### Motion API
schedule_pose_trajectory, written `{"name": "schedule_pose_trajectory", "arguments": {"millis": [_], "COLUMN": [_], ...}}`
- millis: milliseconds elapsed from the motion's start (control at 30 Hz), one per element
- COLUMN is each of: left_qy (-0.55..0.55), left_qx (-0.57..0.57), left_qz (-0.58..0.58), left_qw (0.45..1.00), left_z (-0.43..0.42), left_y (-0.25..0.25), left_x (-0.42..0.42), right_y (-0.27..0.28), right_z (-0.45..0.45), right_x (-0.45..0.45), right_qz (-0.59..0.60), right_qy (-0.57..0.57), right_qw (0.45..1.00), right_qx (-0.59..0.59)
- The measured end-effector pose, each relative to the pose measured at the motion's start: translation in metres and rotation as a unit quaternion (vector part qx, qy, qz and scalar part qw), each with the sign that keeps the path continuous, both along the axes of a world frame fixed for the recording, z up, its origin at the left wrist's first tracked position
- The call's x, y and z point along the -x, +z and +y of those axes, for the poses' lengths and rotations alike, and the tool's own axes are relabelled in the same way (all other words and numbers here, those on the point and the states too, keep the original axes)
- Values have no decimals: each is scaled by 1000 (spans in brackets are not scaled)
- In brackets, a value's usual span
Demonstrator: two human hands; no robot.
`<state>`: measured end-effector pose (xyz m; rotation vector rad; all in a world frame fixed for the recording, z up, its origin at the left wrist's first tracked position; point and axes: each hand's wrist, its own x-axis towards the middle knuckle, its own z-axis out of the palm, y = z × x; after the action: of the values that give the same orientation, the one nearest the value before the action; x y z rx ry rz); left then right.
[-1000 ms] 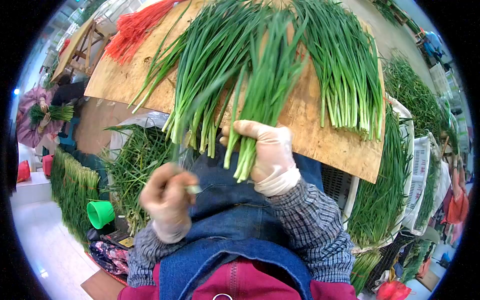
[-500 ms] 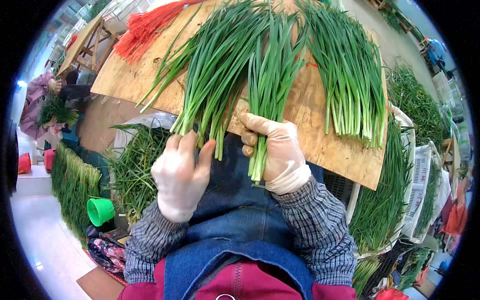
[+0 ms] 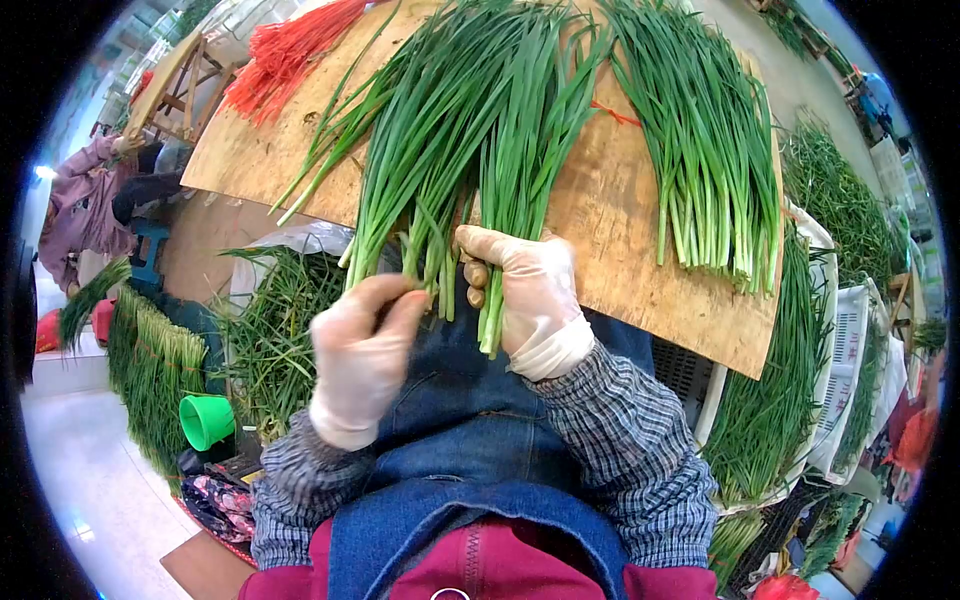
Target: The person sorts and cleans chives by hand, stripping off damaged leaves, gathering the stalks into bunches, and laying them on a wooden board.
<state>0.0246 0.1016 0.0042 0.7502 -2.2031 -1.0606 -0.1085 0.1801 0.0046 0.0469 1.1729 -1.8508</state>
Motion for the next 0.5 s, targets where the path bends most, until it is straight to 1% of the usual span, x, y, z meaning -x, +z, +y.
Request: {"name": "schedule_pose_trajectory", "arguments": {"millis": [33,67,100,167,233,300,333,367,400,433,500], "left_qy": [3,9,29,29,17,18,14,10,6,13,5], "left_qx": [135,221,273,284,242,191,55,-83,-335,-431,-448], "left_qz": [-28,-91,-170,-191,-142,-107,-93,-78,-41,-15,15], "left_qw": [990,971,946,939,960,976,994,993,941,902,894], "left_z": [3,5,6,1,-7,-15,-20,-23,-23,-22,-18], "left_y": [-5,-9,-14,-21,-26,-23,-21,-12,7,18,20], "left_x": [10,17,24,30,30,26,22,22,19,16,13], "right_y": [0,1,1,2,2,2,1,1,2,2,1], "right_z": [2,3,4,3,5,6,6,5,4,3,0], "right_x": [0,0,0,0,0,0,0,-1,-1,-2,-4], "right_qz": [-5,-1,3,11,16,20,22,23,24,26,20], "right_qy": [-1,-7,-11,-14,-16,-13,-12,-6,-1,4,14], "right_qw": [1000,1000,1000,1000,999,1000,1000,1000,1000,1000,1000], "right_qx": [-4,-6,-9,-15,-27,-13,-6,-10,-14,-17,-13]}}
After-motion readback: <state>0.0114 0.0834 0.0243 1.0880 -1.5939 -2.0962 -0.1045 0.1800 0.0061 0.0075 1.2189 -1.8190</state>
